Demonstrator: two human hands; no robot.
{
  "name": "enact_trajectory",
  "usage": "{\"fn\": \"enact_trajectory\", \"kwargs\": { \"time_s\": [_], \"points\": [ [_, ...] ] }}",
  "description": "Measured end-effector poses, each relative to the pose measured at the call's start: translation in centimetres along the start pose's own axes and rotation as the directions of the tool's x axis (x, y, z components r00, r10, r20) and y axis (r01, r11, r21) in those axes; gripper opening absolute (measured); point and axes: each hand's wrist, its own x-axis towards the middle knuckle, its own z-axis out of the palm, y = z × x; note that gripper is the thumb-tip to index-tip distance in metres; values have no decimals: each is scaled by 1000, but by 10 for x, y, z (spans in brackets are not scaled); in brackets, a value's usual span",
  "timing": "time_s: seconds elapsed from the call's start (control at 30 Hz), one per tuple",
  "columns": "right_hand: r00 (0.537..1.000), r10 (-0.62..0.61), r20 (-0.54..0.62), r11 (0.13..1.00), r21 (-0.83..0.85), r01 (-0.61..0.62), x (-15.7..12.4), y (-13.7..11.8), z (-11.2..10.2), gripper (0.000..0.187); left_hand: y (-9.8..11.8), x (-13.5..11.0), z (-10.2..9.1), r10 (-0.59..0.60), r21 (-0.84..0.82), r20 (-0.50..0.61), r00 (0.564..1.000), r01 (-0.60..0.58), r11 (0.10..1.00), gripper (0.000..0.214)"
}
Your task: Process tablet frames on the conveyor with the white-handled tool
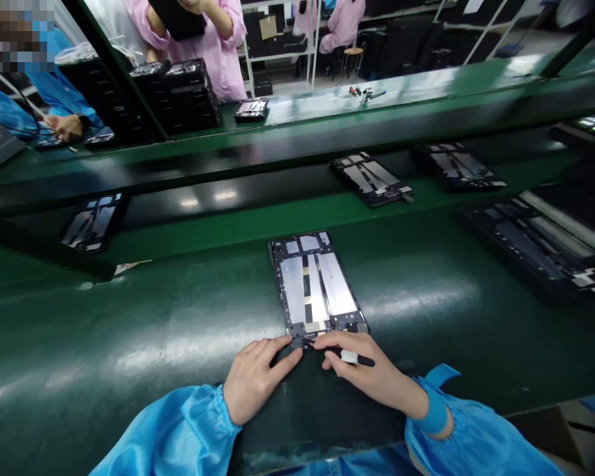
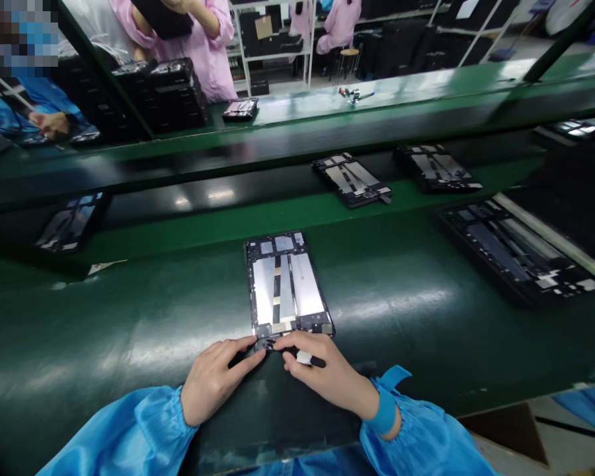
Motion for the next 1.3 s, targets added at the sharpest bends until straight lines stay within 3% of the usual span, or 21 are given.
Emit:
{"fn": "enact_trajectory", "kwargs": {
  "time_s": [0.13,0.27,0.4,0.5,0.57,0.7,0.9,1.07,1.17,1.3],
  "points": [
    [996,-89,29,992,-85,91,2,-6,0,17,-1,1,1,2,2,2,1000,-2,1000,29],
    [996,-76,52,990,-118,82,2,-10,-1,17,-1,3,0,1,-2,-11,1000,-1,1000,28],
    [996,90,27,996,-22,-89,-1,-7,-1,16,13,0,-6,59,-71,1,998,-59,996,29],
    [966,255,-39,960,127,-248,-6,-3,-5,17,29,-6,-8,161,-163,39,986,-153,975,25],
    [940,335,-71,921,234,-310,-8,-1,-7,20,34,-8,-6,148,-164,65,987,-136,977,21],
    [898,436,-65,838,392,-379,-10,2,-4,32,28,-5,-4,76,-98,102,992,-66,993,26],
    [855,509,-97,750,538,-386,-11,9,8,46,21,-1,-9,194,-165,93,977,-177,970,32],
    [911,407,66,861,306,-406,-11,4,0,34,23,0,-10,234,-211,108,966,-208,955,28],
    [929,361,79,930,42,-365,-7,-5,-7,19,22,0,-10,246,-219,111,963,-218,951,28],
    [953,292,80,926,-273,-261,1,-14,-7,10,22,-1,-9,245,-218,107,963,-218,951,27]
  ]
}}
